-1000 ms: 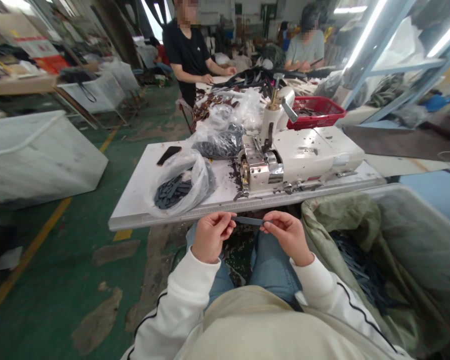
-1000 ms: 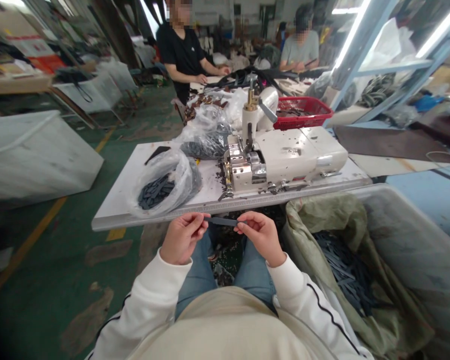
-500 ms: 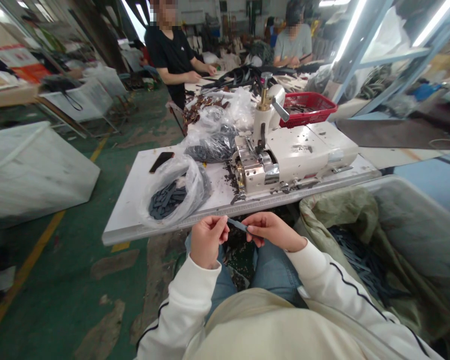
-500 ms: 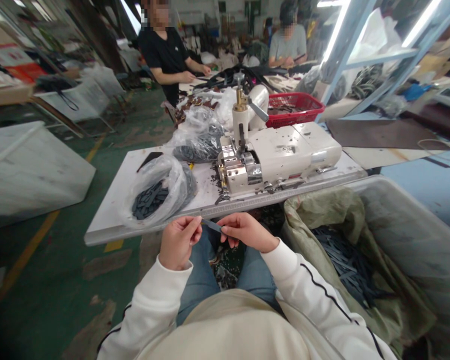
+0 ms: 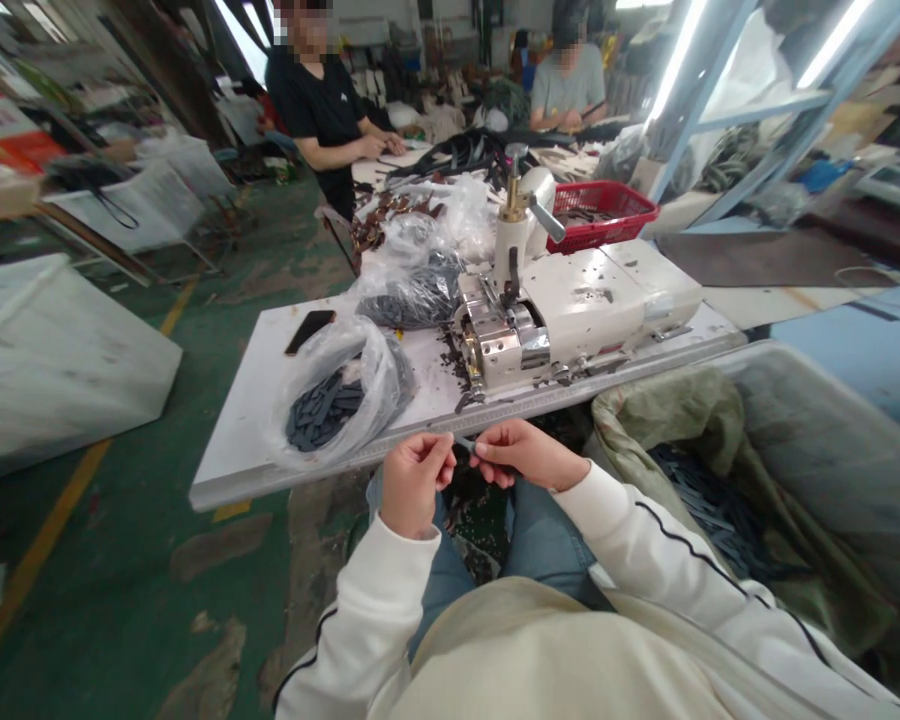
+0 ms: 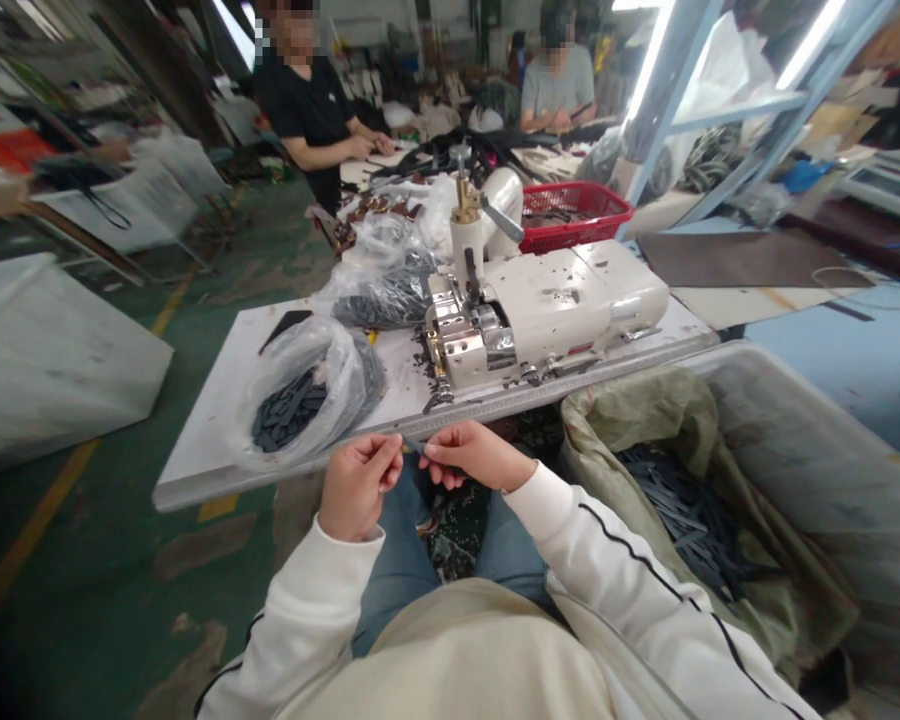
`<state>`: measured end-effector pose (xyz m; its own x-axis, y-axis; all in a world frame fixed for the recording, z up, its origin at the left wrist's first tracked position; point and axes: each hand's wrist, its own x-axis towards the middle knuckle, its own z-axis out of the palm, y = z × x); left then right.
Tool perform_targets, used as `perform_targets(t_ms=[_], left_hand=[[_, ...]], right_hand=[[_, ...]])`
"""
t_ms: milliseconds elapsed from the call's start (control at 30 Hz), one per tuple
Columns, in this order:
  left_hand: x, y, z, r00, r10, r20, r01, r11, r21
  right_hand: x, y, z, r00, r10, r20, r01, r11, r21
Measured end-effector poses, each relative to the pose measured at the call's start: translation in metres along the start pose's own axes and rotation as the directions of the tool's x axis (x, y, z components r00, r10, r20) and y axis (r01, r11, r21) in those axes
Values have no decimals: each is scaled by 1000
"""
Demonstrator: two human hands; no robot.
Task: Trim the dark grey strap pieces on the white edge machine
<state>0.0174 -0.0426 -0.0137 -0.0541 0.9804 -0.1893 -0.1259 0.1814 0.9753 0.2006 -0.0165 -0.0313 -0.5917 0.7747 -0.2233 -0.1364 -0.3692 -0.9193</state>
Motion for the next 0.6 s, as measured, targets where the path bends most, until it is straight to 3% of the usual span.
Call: perform_targets(t_ms=[33, 100, 200, 367, 600], left_hand=[[0, -2, -1, 1000, -5, -14, 5, 1000, -14], [1, -5, -3, 999, -20, -51, 18, 999, -49], [2, -9, -11, 997, -39, -73, 34, 997, -66], [3, -13, -23, 993, -48, -106, 41, 997, -65], [6, -14, -30, 989, -27, -143, 13, 995, -98]], right_hand=[[6, -4, -7, 992, -70, -106, 64, 996, -56], [20, -18, -26, 920, -177, -349, 156, 984, -89], [42, -46, -59, 807, -178, -563, 209, 978, -9], [69, -64, -87, 757, -116, -643, 205, 977, 65], [86, -62, -82, 653, -89, -752, 280, 951, 131]])
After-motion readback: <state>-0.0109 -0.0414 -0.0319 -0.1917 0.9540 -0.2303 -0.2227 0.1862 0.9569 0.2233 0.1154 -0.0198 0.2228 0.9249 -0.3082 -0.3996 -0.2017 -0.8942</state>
